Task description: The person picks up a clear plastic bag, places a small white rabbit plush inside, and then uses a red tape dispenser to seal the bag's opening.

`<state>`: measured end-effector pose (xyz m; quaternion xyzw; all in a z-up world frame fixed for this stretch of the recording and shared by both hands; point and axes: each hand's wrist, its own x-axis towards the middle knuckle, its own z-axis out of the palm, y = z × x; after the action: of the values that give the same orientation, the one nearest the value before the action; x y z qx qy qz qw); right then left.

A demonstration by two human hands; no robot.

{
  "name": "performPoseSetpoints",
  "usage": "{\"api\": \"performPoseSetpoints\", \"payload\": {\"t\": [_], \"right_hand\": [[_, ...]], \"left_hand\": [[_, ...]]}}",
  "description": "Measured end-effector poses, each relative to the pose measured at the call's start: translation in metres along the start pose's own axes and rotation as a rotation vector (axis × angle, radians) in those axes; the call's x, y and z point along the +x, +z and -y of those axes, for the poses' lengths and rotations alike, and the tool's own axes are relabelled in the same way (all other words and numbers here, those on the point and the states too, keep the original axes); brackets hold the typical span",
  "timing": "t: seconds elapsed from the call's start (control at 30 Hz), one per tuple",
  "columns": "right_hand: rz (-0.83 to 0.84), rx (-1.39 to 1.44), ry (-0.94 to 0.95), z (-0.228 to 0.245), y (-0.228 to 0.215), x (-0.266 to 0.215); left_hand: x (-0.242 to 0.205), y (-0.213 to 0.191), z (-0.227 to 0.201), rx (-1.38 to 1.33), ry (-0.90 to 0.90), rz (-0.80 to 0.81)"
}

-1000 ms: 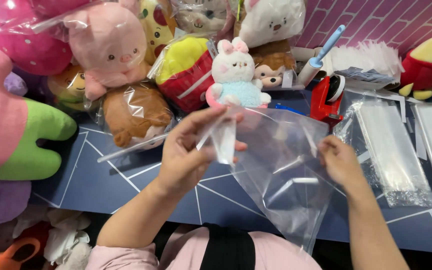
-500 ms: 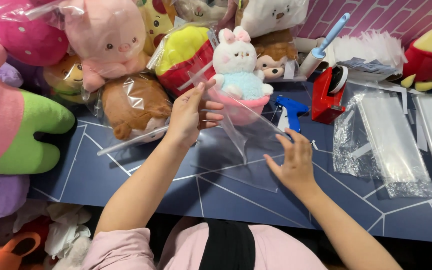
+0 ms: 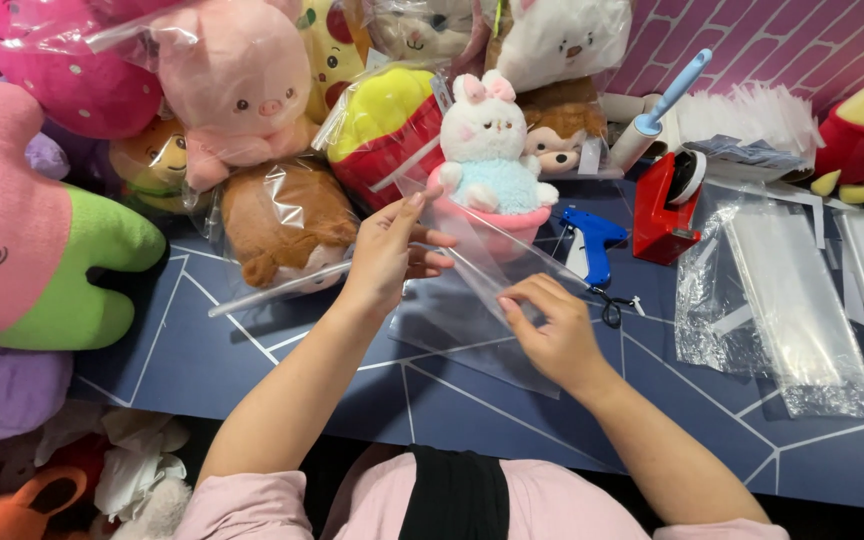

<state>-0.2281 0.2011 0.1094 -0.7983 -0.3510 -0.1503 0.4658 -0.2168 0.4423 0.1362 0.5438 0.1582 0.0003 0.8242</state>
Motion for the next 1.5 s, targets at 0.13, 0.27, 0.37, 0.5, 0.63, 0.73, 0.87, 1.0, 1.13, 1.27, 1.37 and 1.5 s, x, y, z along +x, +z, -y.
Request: {"api": "performPoseSetpoints", "payload": {"t": [0.13, 0.27, 0.37, 0.5, 0.63, 0.73, 0.87, 1.0, 1.13, 1.27, 1.37, 1.5], "right_hand": [[0.415, 0.099, -0.083, 0.075, -0.101, 0.027], [0.627, 0.256, -0.046, 0.143, -0.179, 0.041], [0.554, 0.195, -0.141, -0.012, -0.229, -0.036], [0.644, 0.002, 0.061, 0.047, -0.196, 0.102], [0.59, 0.151, 0.559, -0.031, -0.132, 0.093], [0.435, 0.308, 0.521, -0.077, -0.096, 0.07], [0.297, 0.373, 0.406, -0.105, -0.072, 0.054], [0.237, 0.371, 0.415, -0.1, -0.068, 0.05], [0.303, 0.304, 0.296, -0.088, -0.069, 0.052], [0.357, 0.311, 0.355, -0.082, -0.07, 0.045], [0.397, 0.349, 0.392, -0.073, -0.075, 0.046], [0.455, 0.376, 0.384, -0.072, -0.079, 0.034]], "left_hand": [[-0.028, -0.029, -0.035, 0.172, 0.288, 0.101], [-0.111, -0.023, -0.102, 0.377, 0.761, 0.243], [-0.157, 0.01, -0.137, 0.674, 0.882, 0.536], [-0.088, 0.035, -0.115, 0.817, 0.591, 0.517], [-0.009, 0.024, -0.046, 0.655, 0.378, 0.404], [0.007, 0.018, -0.021, 0.752, 0.426, 0.277], [0.007, 0.011, -0.01, 0.816, 0.4, 0.17], [0.018, 0.006, 0.0, 0.691, 0.294, 0.198], [0.03, -0.003, 0.013, 0.713, 0.307, 0.183], [0.013, -0.005, 0.005, 0.582, 0.419, 0.287], [0.001, -0.004, -0.007, 0.784, 0.586, 0.371], [-0.016, 0.002, -0.022, 0.947, 0.479, 0.46]]}}
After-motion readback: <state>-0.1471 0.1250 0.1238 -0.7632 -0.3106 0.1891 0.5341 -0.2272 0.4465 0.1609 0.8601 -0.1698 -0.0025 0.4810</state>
